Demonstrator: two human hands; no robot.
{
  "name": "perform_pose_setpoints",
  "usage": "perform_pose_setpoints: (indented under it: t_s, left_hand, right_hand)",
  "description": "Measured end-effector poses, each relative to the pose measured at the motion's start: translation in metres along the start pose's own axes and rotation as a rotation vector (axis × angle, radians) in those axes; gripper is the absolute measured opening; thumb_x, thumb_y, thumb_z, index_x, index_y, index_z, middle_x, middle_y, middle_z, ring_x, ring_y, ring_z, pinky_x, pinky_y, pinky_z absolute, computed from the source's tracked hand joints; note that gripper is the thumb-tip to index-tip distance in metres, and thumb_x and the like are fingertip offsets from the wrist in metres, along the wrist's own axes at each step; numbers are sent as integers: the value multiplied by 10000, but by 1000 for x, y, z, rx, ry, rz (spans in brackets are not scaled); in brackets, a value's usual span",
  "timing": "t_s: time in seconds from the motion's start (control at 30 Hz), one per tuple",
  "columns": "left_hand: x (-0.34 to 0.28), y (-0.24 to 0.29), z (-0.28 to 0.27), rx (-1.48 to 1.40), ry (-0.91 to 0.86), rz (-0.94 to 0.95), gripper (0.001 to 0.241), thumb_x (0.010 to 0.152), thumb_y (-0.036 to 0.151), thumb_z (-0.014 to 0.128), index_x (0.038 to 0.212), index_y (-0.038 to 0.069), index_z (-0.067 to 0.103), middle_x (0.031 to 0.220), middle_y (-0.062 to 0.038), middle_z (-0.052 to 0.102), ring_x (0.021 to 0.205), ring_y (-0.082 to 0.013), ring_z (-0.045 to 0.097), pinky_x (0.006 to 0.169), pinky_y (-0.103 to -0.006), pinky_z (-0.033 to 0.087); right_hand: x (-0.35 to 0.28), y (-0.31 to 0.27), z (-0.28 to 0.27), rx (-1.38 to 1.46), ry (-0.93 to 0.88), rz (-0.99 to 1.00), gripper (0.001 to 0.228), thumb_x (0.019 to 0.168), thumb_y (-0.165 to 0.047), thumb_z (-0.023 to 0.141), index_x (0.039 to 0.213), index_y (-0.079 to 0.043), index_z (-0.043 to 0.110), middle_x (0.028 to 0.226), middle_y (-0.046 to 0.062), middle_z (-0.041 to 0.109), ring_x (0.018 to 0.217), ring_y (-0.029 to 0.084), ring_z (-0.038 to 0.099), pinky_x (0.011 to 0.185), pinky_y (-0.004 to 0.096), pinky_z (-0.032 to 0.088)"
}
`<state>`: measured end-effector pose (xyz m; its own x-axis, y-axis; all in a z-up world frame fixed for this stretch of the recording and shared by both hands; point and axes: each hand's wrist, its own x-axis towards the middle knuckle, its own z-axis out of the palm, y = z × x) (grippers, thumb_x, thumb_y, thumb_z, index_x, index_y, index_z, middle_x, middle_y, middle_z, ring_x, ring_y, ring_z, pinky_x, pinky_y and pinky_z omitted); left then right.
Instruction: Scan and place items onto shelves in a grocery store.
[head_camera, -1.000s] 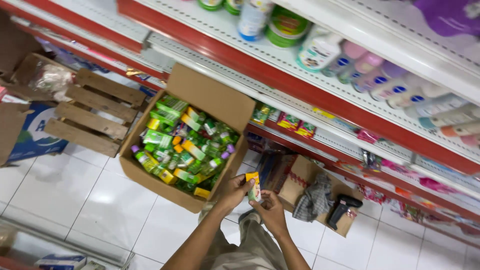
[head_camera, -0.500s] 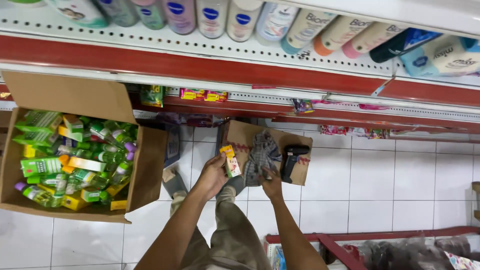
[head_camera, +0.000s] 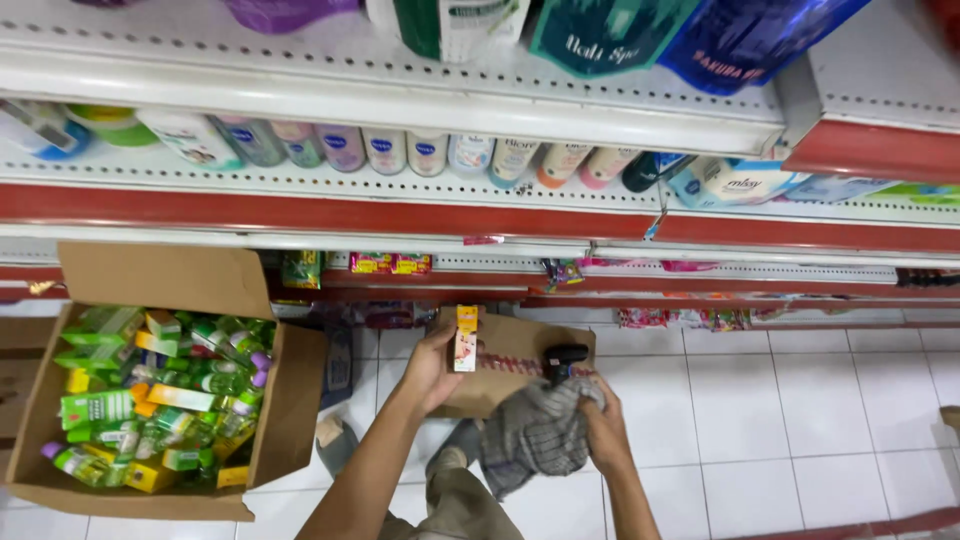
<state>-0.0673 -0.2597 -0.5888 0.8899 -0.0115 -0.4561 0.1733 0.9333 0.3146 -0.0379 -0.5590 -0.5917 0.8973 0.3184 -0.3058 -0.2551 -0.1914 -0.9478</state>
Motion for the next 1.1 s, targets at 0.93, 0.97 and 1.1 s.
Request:
perform_pose_setpoints:
  t_s: [0.93, 0.97, 1.1]
  left_hand:
    - [-49, 91, 0, 146, 40, 224, 327, 1083, 336, 430, 1153, 81, 623, 962, -68, 668, 821, -165, 649, 717, -348, 547]
    - [-43, 96, -11, 146, 48, 244, 323, 1090, 341, 447, 1138, 71, 616, 934, -73, 658, 791, -171, 641, 685, -353, 542]
    - [-53, 103, 6, 151, 72, 270, 289, 1086, 313, 485, 1147, 73, 633, 931, -54, 668, 780, -145, 639, 684, -319, 538]
  right_hand:
    - [-20, -204, 242, -599, 25, -836, 303, 716, 11, 791, 1013, -44, 773, 1021, 130, 695, 891, 306, 727, 766, 371, 574]
    - [-25, -199, 242, -605, -63, -866, 287, 712, 6, 797, 994, -41, 770, 1015, 125, 695, 880, 302, 729, 762, 371, 577]
    - [-6, -174, 223, -653, -133, -865, 208, 735, -20, 821, 935, -46, 773, 985, 104, 708, 834, 283, 737, 721, 365, 587]
